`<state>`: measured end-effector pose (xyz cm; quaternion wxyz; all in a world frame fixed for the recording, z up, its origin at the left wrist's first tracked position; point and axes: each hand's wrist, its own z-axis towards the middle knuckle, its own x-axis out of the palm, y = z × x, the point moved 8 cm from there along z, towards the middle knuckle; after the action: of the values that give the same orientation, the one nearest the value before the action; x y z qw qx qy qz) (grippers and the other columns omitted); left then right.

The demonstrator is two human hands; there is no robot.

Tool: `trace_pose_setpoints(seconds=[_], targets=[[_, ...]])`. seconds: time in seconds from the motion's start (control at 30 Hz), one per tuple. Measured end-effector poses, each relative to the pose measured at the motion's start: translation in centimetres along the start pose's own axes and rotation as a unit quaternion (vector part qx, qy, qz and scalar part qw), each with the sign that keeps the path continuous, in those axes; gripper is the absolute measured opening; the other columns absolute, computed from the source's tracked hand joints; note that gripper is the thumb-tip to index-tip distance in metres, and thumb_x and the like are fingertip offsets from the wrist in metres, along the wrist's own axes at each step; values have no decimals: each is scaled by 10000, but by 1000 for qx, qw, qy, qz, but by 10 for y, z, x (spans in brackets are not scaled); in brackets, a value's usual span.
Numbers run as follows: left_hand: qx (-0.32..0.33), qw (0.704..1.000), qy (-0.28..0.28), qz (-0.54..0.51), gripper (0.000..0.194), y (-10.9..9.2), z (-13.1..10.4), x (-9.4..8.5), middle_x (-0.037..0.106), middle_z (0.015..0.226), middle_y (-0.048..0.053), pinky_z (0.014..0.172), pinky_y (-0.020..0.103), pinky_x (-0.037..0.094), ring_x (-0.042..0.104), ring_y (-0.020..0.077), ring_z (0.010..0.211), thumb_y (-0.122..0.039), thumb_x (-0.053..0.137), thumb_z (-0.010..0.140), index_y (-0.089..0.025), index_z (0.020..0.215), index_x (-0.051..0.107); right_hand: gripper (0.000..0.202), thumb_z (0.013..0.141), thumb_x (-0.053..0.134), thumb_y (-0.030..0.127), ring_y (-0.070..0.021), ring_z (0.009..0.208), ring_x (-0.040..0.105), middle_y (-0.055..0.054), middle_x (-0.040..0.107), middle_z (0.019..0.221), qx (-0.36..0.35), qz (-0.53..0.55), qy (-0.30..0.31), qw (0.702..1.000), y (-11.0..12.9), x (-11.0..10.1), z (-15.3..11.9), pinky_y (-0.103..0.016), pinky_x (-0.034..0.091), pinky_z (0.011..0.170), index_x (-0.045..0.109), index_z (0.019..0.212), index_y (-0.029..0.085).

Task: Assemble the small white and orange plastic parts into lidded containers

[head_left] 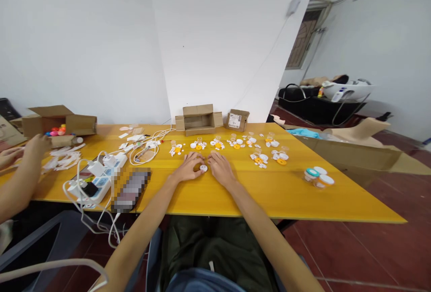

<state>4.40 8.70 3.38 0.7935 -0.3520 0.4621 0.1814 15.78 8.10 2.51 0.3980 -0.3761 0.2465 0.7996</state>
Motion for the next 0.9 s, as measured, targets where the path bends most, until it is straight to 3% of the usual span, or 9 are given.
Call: trace_pose_setpoints(seconds=[0.17,0.33,0.9], targets=[[0,1000,3,3,177,-1,0,0,596,1227,62,1057,495,382,485,288,1178,-287,664,845,-272,1017,703,253,960,452,127,-221,950,597,-82,658,999,-2,101,-54,993,-1,-15,-1,-364,495,851,662,853,219],[-4,1000,2,4,191,0,1,0,591,1224,60,1061,488,386,481,286,1184,-286,662,849,-274,1035,703,217,967,479,150,-212,960,592,-72,655,994,-26,151,-57,987,7,-19,-1,-360,496,854,648,850,220],[-7,1000,3,7,174,2,1,1,587,1227,63,1052,489,387,468,286,1181,-336,658,858,-264,1013,693,211,966,489,125,-220,975,588,-80,658,1039,-78,86,-21,993,23,-17,-1,-372,503,857,668,903,217]])
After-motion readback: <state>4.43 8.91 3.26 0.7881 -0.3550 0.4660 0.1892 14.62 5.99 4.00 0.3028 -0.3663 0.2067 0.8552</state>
